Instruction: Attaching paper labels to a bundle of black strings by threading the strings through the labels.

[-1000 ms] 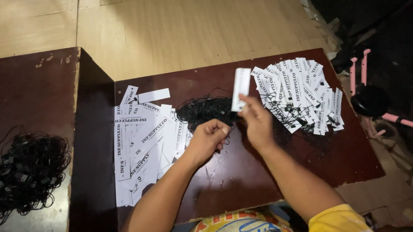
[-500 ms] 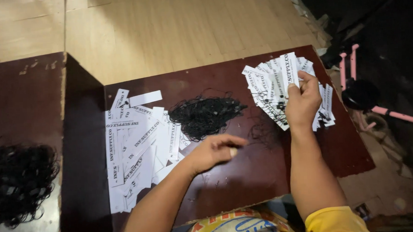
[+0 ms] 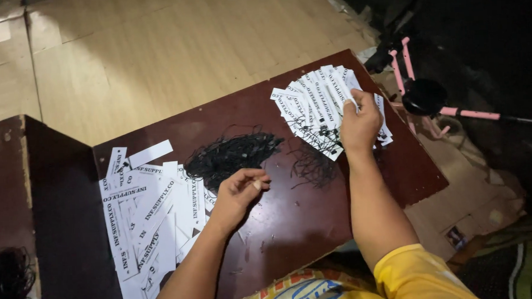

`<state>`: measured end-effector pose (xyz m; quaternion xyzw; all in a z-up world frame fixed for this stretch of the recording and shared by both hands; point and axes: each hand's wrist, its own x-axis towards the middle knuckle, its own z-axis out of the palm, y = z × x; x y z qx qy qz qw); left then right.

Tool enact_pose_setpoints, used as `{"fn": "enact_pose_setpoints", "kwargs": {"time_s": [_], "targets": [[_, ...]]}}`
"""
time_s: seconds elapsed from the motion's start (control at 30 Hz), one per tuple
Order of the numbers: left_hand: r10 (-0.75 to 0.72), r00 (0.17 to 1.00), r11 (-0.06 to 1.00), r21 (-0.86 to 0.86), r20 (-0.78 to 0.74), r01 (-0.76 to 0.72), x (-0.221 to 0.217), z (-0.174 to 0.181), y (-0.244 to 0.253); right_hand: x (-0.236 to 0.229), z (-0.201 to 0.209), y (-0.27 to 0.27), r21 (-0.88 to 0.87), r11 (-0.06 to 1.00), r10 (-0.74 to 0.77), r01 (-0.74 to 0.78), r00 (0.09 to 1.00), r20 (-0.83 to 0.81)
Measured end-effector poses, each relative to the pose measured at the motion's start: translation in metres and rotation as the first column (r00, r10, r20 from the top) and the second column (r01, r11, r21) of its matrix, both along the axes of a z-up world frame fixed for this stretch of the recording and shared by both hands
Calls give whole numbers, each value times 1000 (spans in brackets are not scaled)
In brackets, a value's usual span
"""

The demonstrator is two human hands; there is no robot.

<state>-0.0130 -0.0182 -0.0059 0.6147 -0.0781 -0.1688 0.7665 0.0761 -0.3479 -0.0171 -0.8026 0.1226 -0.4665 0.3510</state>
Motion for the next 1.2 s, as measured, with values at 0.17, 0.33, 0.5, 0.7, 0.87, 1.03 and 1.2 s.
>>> {"fn": "enact_pose_setpoints", "kwargs": {"time_s": [0.17, 0.33, 0.5, 0.7, 0.87, 1.03, 1.2], "targets": [[65, 998, 998, -25, 3, -65, 0, 0, 1, -2, -4, -4, -168, 983, -88, 76, 994, -63], [184, 982, 983, -8, 38, -184, -2, 14, 3, -12, 24, 18, -191, 981, -19, 23, 1000, 23], [374, 878, 818, 340, 297, -464, 14, 9, 25, -18, 26, 51, -403, 896, 203, -184, 979, 4], [385, 849, 696, 491, 362, -524, 22, 1, 34, -26, 5, 101, -254, 706, 627, -661, 751, -207], [293, 818, 741, 424, 495, -521, 14, 0, 22, -28, -4, 91, -285, 680, 530, -676, 722, -445], [141, 733, 786, 375, 665, -492, 3, 7, 3, -30, 0, 88, -278, 674, 422, -685, 665, -616], [18, 684, 808, 393, 729, -439, -5, 17, -6, -31, 0, 90, -311, 639, 405, -703, 652, -641]]}}
